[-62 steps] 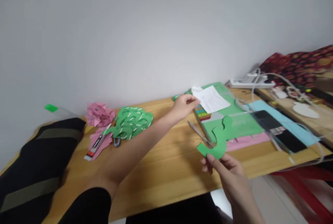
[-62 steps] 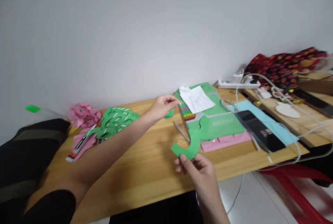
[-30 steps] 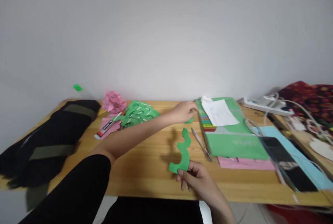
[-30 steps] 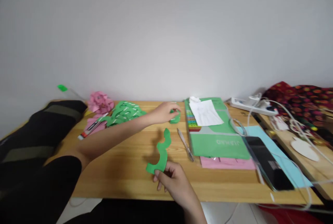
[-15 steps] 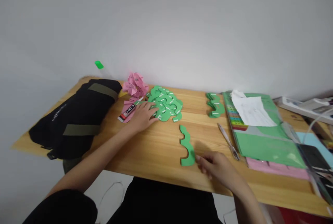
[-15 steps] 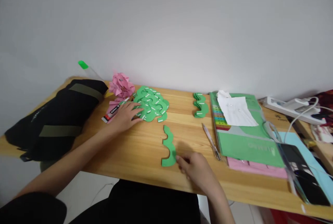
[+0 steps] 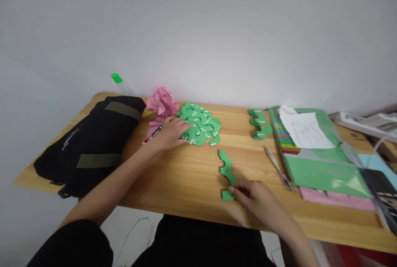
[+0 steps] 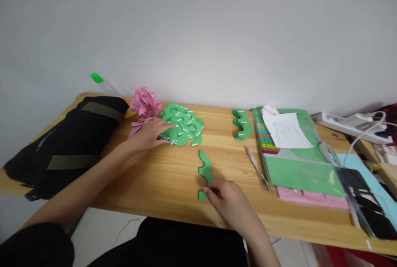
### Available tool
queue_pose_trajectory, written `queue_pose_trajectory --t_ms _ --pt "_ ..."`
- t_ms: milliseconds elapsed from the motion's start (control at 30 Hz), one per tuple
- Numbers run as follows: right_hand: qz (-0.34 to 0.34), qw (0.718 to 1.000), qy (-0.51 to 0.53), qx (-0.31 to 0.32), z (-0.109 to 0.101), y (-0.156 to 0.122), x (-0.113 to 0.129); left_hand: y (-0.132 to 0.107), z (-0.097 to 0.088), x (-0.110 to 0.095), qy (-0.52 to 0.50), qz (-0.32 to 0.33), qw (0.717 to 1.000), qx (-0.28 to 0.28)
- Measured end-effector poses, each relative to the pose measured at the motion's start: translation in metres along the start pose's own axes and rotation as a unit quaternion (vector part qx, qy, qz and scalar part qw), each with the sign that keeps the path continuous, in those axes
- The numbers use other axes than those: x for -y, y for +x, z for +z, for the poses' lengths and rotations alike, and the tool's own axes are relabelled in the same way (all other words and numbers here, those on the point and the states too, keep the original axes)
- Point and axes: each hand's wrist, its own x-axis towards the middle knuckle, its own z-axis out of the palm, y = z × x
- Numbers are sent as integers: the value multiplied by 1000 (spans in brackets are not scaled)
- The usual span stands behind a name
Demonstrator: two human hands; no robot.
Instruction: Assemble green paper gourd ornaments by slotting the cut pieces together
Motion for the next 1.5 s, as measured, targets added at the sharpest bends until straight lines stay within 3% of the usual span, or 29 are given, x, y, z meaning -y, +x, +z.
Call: queue_pose_trajectory --t_ms 300,400,500,567,667,767,867,933,967,1033,1067,1133,1233,1367,1500 --pt "10 1000 -17 8 3 -14 6 7 -3 8 33 12 998 -53" --pt "4 1000 5 -7 7 -21 0 -4 -17 -2 32 30 994 -97" --pt "-13 992 122 -39 13 -21 -2 -24 -35 -28 26 58 988 -144" --pt "-32 963 257 -70 17 -19 5 -39 -45 -53 16 90 980 -177" --pt "-42 888 453 -70 23 -15 21 -61 -47 -94 -15 186 949 -255" --pt "-39 854 513 -74 35 -18 31 -78 -33 -125 -18 235 930 -282" --pt "-27 852 509 -119 50 -26 27 -94 -10 -139 -76 195 933 -294" --pt "-17 848 508 -149 60 -32 20 -103 8 -142 -189 99 930 -298" --pt "-13 847 507 -160 64 -36 16 -106 16 -143 -273 27 915 -295" --pt "-10 847 504 -170 70 -41 10 -109 30 -144 -444 -110 854 -249" --pt "-10 848 502 -171 73 -43 8 -108 36 -145 -492 -142 831 -219" --pt "-13 853 494 -169 76 -46 5 -105 43 -146 -547 -159 806 -161" --pt "-21 864 476 -160 81 -47 4 -99 45 -149 -578 -150 794 -118" --pt "-28 877 447 -173 89 -45 3 -94 44 -155 -590 -145 786 -110" --pt "-16 875 419 -243 97 -39 1 -89 51 -163 -574 -135 801 -107"
